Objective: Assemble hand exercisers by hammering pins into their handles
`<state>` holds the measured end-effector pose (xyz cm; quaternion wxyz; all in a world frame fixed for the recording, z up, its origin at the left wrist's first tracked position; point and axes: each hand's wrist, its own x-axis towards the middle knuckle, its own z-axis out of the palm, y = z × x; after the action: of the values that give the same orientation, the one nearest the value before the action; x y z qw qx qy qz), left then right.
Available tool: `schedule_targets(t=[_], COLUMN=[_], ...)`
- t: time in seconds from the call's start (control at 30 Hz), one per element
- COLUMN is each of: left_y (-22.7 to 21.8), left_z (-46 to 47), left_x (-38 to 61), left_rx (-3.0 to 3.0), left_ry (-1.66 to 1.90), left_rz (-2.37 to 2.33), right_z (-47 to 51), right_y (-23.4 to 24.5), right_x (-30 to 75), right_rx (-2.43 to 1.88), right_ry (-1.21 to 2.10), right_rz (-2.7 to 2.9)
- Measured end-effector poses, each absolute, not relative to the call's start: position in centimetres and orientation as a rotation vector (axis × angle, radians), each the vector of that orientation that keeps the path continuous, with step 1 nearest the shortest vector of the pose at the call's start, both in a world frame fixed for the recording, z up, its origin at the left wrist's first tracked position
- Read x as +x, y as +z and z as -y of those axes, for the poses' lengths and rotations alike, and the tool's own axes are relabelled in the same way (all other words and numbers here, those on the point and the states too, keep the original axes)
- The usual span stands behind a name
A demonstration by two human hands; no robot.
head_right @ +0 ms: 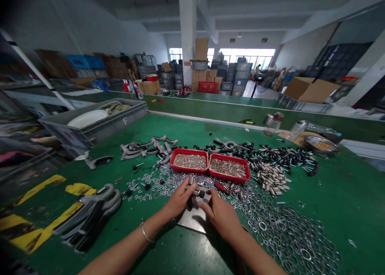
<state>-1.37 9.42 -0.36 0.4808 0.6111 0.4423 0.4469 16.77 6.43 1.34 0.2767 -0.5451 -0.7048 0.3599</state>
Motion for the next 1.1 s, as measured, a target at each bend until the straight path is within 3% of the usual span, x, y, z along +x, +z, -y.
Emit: schedule_targets(t=[0.07, 0.13, 0.3, 0.33, 0.47, 0.5, 0.6, 0.63, 0.73, 0.8, 0.93, 1.1], left_y=[-0.5, -0.4, -0.3, -0.3, -0.1, -0.1, -0.2, -0.3, -0.8, -1.0, -0.9, -1.1], left_z=[-9.7, -9.5, -9.1, -9.1, -9.3, -9.3, -9.3, -9.2, -9.2, -9.2, -9.1, -8.7], left_x=[-1.2, -1.1, -1.1, -1.1, -0.7, -0.6, -0.4, -0.3, -0.1, 0.1, 0.4, 1.0], left_rx=[1.489, 1.559, 1.862, 1.868, 1.664, 1.661, 1.866, 1.919, 1.817, 1.74, 1.971, 1.734], left_ry=[1.087, 1.076, 0.948, 0.935, 1.016, 1.044, 1.079, 1.075, 1.052, 1.065, 1.076, 1.039], left_rz=[-1.09, -1.117, -1.127, -1.138, -1.165, -1.142, -1.036, -1.031, -1.175, -1.23, -1.061, -1.223], right_z=[-7.0, -7.0, -6.3, -6.3, -6.5, -6.5, -6.5, -6.4, -6.3, -6.2, -6.3, -6.0], right_y=[0.8, 0.4, 0.3, 0.5, 0.5, 0.4, 0.1, 0.2, 0.4, 0.4, -0.1, 0.1], right_x=[16.9, 16.8, 16.6, 16.8, 17.3, 17.3, 17.3, 17.4, 17.6, 17.8, 18.0, 17.9], right_rx=[-1.443, -1.385, -1.299, -1.319, -1.396, -1.374, -1.283, -1.294, -1.382, -1.378, -1.298, -1.361], right_ry=[0.51, 0.539, 1.68, 1.666, 0.94, 0.985, 1.521, 1.538, 1.015, 0.96, 1.623, 0.963], right_rz=[2.028, 2.06, 1.767, 1.791, 1.879, 1.835, 1.714, 1.723, 1.856, 1.819, 1.604, 1.809])
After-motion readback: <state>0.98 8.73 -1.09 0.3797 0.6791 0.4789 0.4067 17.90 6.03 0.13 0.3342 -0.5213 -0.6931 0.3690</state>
